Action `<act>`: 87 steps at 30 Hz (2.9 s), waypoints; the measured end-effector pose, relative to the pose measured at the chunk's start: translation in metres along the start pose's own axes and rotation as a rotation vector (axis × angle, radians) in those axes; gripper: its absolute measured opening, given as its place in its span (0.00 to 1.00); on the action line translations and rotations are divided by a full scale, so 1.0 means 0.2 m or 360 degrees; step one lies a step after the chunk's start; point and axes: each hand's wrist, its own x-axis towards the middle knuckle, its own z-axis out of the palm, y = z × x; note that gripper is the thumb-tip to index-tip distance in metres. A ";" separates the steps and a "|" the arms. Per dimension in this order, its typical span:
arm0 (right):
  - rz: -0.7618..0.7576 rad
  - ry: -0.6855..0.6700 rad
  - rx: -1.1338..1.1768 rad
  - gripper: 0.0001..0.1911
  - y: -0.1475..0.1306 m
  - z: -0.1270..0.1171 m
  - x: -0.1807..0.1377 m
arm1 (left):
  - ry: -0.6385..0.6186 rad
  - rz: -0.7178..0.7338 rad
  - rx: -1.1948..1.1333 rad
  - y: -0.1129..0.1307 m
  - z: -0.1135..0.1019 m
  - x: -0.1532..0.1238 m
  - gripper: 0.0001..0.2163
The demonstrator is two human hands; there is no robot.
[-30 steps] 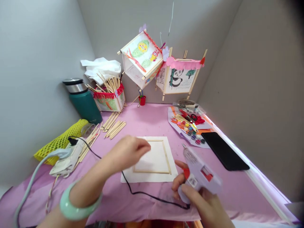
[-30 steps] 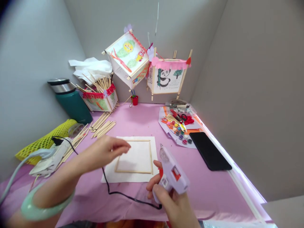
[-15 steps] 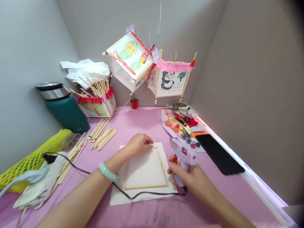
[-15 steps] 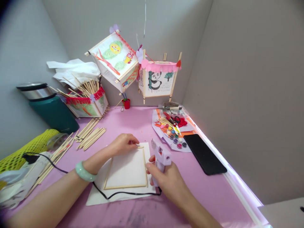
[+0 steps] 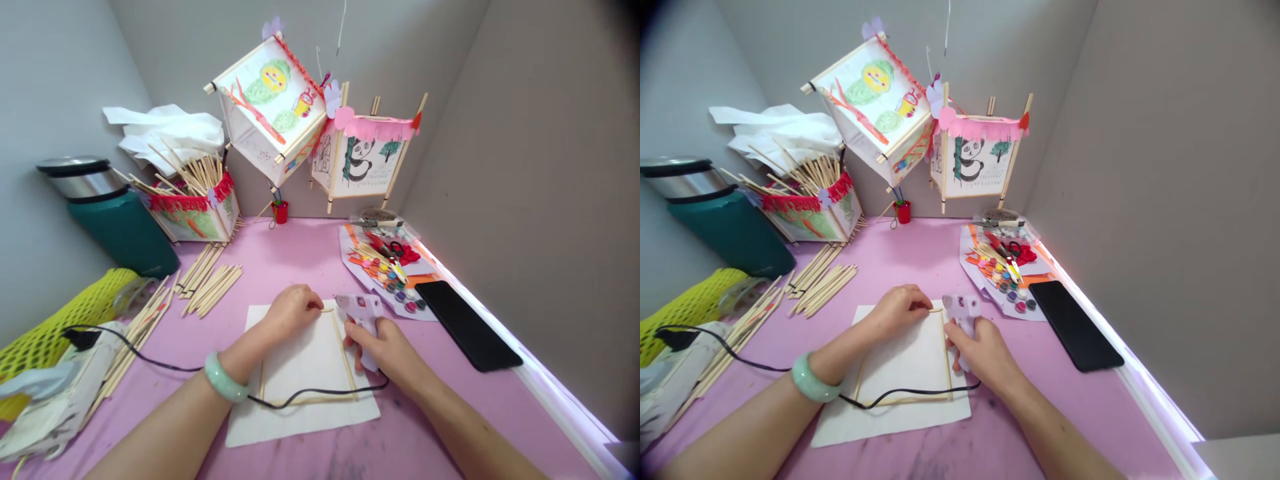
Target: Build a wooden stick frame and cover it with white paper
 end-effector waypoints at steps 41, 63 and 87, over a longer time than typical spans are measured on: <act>0.0167 -0.0082 -0.0021 0.20 0.05 -0.02 0.02 | 0.0046 -0.0098 -0.0187 0.01 0.01 -0.01 0.09; 0.0170 -0.0081 -0.0063 0.21 0.06 -0.03 0.03 | 0.0040 -0.0086 -0.0163 0.01 0.01 -0.01 0.10; 0.0039 0.0136 -0.0086 0.25 -0.02 -0.05 -0.01 | 0.0056 -0.0063 -0.0174 0.00 0.01 -0.01 0.09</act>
